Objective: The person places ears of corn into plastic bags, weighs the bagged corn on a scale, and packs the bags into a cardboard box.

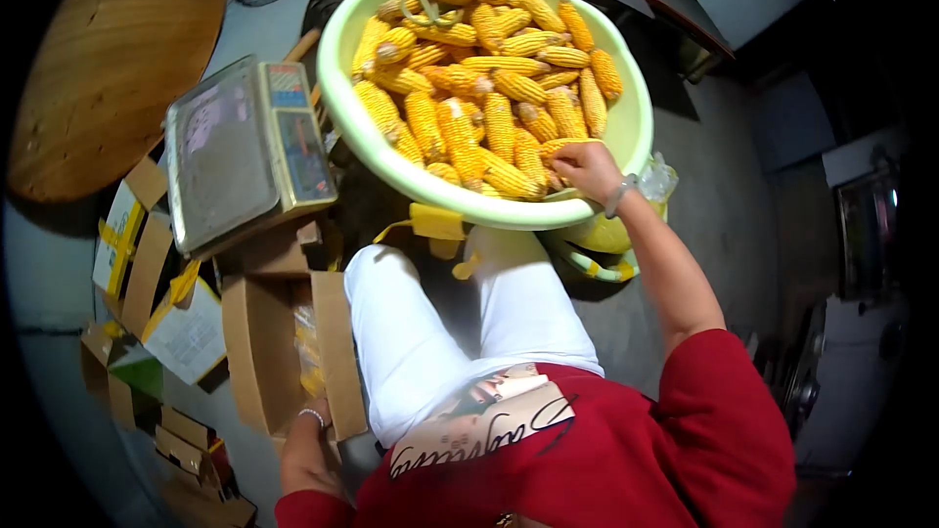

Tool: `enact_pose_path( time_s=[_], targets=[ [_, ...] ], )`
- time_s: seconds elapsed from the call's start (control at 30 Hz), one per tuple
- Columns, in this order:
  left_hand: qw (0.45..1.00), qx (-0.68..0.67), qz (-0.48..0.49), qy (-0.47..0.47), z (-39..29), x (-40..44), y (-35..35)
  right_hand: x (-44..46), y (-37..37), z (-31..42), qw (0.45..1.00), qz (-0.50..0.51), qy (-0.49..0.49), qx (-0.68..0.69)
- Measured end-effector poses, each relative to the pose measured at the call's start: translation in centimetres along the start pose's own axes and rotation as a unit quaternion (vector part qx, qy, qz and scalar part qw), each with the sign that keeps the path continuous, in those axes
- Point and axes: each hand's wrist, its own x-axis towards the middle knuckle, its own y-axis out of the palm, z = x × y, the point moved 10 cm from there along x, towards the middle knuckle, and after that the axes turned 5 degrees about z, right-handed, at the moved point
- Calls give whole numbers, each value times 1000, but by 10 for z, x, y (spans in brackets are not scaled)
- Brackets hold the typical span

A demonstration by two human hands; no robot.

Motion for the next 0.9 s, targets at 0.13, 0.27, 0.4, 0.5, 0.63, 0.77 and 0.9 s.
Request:
enact_pose_path(
  time_s=[0.13, 0.27, 0.4, 0.5, 0.63, 0.77, 0.9],
  targets=[
    [996, -47, -73, -35, -54, -68, -90, -11, -22, -1, 992, -104, -3, 70],
    [945, -224, -238, 7, -40, -54, -132, -30, -39, -25, 949, -194, -16, 248],
    [830, -408, -373, 71, -71, -89, -191, -67, -62, -66, 888, -256, 39, 381],
    [792, -390, -462, 90, -83, -109, -223, -95, -74, -124, 837, -322, 64, 438],
    [717, -482, -475, 167, -172, -166, -268, -136, -72, -216, 775, -386, 160, 474],
    [673, -544, -463, 192, -221, -181, -281, -173, -41, -321, 724, -413, 281, 476],
    [640, -636, -389, 187, -261, -172, -264, -199, -19, -379, 766, -346, 420, 341]
  ],
)
